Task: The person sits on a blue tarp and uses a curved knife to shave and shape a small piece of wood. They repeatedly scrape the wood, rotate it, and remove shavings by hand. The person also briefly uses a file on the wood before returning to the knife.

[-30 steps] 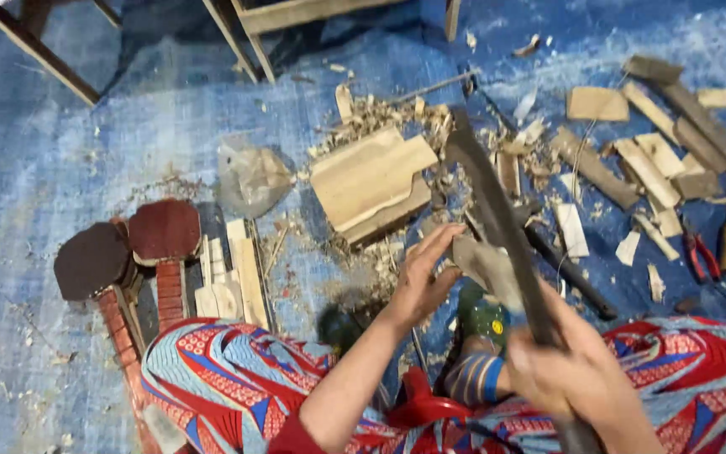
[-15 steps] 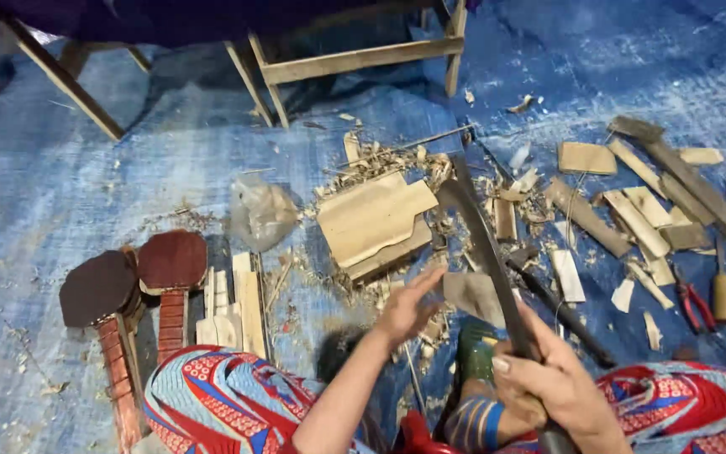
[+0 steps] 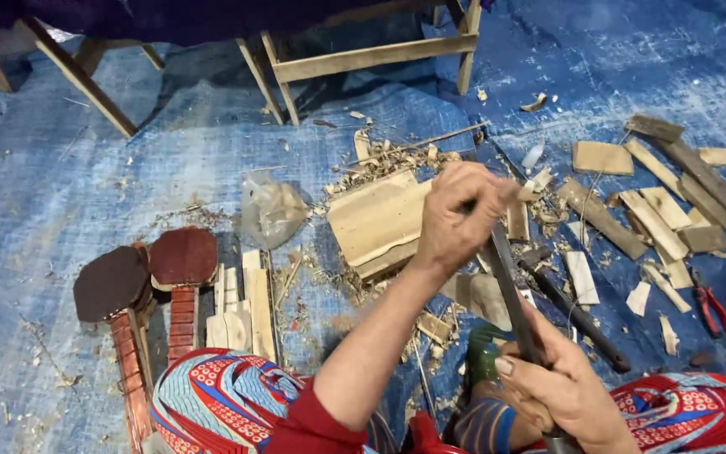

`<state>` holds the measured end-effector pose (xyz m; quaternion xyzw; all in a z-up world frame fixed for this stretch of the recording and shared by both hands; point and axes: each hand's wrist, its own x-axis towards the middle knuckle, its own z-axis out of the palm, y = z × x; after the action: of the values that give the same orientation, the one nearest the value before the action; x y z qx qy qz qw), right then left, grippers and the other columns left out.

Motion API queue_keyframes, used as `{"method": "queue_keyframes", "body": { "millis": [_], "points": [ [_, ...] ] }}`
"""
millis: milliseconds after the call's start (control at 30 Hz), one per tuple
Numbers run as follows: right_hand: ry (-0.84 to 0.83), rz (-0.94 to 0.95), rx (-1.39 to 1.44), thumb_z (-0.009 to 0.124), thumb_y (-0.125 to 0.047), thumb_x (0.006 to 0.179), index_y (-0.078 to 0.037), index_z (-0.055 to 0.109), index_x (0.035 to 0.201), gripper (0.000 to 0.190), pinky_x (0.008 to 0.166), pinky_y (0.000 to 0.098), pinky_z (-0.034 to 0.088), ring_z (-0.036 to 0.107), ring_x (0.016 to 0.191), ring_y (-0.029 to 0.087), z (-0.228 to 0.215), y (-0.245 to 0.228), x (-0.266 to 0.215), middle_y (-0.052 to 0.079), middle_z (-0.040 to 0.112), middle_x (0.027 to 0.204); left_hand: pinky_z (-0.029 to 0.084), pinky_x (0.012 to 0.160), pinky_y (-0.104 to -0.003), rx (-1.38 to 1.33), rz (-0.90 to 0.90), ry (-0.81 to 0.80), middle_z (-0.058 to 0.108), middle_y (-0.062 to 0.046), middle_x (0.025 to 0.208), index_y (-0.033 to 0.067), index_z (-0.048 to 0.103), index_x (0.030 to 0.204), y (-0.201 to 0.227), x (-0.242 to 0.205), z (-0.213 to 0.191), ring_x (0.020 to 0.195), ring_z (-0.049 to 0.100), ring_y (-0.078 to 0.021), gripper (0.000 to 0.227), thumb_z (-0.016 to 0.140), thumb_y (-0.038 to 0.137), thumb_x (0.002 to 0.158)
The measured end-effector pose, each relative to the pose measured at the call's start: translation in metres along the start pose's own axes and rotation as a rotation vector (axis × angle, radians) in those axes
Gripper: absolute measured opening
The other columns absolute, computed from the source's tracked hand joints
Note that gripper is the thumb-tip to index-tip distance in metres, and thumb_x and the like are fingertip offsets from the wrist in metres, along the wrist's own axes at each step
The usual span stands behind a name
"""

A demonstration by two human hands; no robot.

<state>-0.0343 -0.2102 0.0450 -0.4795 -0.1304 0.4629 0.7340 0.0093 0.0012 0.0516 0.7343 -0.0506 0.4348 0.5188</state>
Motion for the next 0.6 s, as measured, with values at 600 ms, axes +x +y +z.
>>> {"method": "queue_keyframes", "body": {
  "millis": [600],
  "points": [
    [0.156, 0.083, -0.231, 0.064, 0.005, 0.084, -0.025, 0.039, 0.167, 0.092, 0.04, 0.0274, 0.025, 0.037, 0.045, 0.011, -0.004, 0.0, 0.003, 0.006, 0.047, 0.067, 0.043, 0.085, -0.034, -0.254, 0.027, 0.217, 0.049, 0.001, 0.075, 0.013, 0.044, 0.069, 0.011, 0.009, -0.002, 0.083, 0.051, -0.0178, 0.037, 0.061, 0.02, 0.1]
  ]
}}
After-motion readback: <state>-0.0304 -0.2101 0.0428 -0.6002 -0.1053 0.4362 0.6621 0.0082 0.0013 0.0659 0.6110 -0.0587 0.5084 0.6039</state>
